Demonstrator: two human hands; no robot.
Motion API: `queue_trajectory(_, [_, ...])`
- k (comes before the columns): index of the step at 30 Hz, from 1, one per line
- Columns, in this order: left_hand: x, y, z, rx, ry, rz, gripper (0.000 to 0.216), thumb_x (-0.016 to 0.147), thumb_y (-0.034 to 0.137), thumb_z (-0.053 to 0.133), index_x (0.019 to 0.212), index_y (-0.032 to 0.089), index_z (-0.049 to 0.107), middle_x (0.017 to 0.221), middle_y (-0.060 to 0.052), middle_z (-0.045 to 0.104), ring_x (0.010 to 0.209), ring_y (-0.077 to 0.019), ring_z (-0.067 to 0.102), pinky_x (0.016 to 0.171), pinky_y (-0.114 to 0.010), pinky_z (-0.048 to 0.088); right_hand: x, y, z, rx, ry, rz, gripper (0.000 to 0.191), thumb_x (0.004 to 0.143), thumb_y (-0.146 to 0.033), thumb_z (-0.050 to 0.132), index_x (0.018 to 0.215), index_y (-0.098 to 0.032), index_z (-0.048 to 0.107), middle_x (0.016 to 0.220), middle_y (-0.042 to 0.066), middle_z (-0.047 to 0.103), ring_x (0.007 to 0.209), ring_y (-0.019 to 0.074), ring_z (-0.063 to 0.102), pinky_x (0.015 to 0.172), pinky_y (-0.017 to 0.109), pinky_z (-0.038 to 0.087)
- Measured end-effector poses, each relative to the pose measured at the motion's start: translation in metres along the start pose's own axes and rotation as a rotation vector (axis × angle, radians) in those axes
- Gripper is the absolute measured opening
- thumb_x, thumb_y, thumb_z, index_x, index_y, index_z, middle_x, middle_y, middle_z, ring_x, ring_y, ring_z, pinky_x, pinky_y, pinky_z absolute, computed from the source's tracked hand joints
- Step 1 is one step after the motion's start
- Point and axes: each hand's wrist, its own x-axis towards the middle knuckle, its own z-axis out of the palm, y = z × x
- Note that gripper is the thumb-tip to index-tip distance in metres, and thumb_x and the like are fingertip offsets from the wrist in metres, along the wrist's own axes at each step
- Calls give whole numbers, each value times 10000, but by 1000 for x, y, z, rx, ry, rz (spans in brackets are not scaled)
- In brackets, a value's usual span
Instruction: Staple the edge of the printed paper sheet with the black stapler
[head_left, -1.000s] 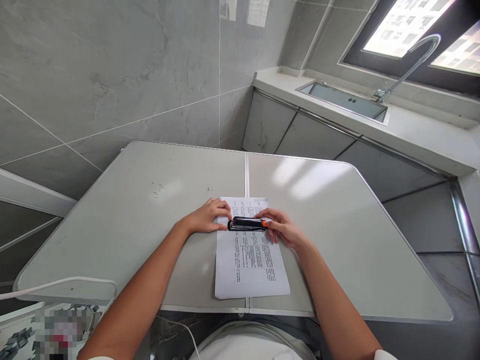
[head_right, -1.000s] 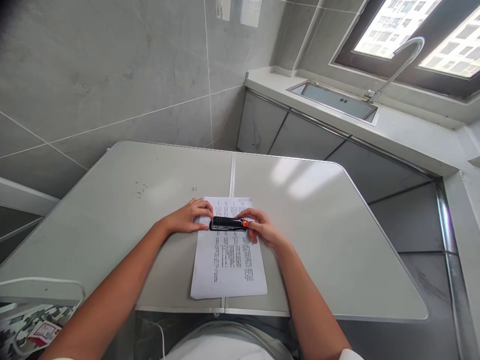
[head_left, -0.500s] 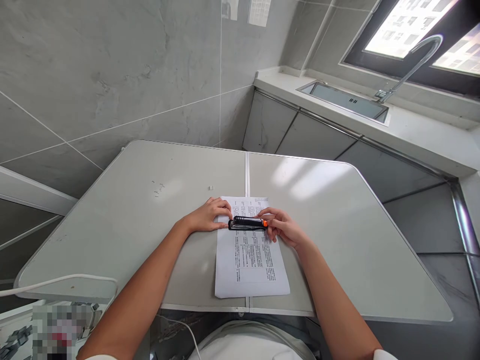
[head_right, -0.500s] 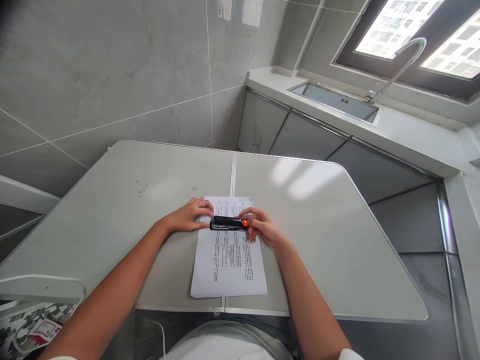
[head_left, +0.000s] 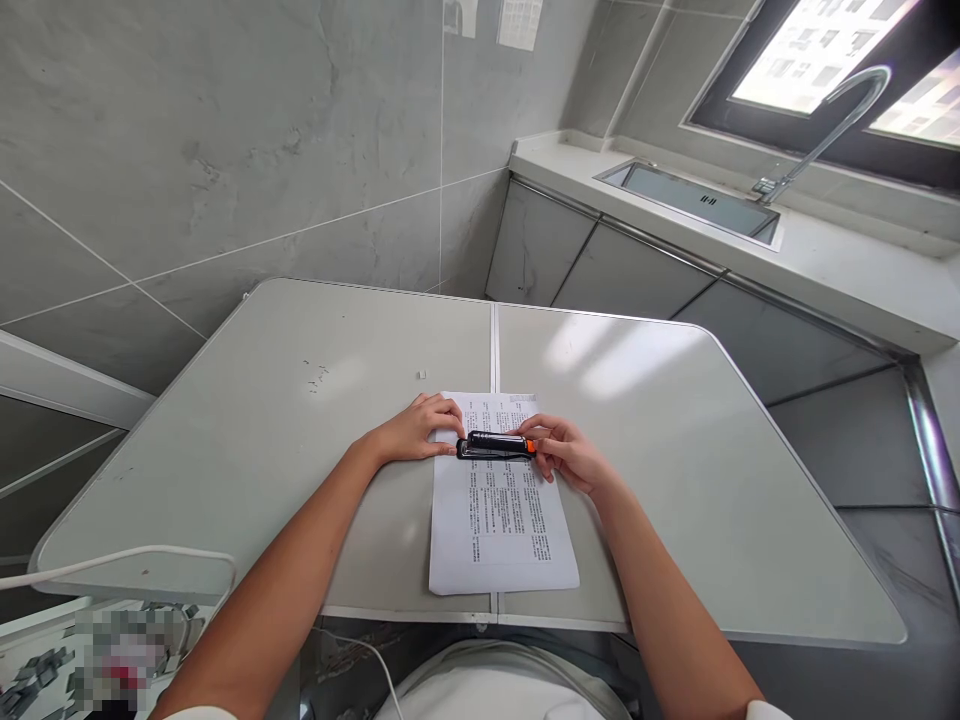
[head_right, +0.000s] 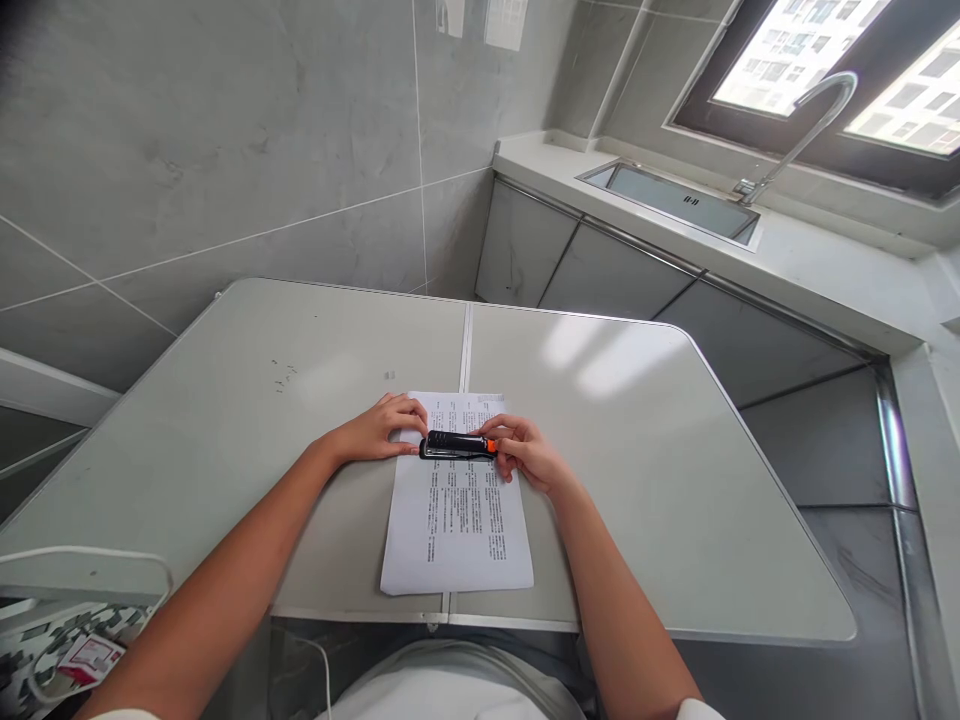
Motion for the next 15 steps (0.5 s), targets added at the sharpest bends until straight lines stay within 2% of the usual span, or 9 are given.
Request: queue_trajectory(15, [1, 0, 1, -24, -1, -9, 183, 939, 413, 716, 1052, 275, 758, 1185, -52, 677, 1125, -248, 583, 1061, -413, 315, 1, 4, -5, -21, -24, -44, 204, 789, -295, 763, 973, -216, 723, 1213, 80, 763, 445, 51, 493, 427, 249, 413])
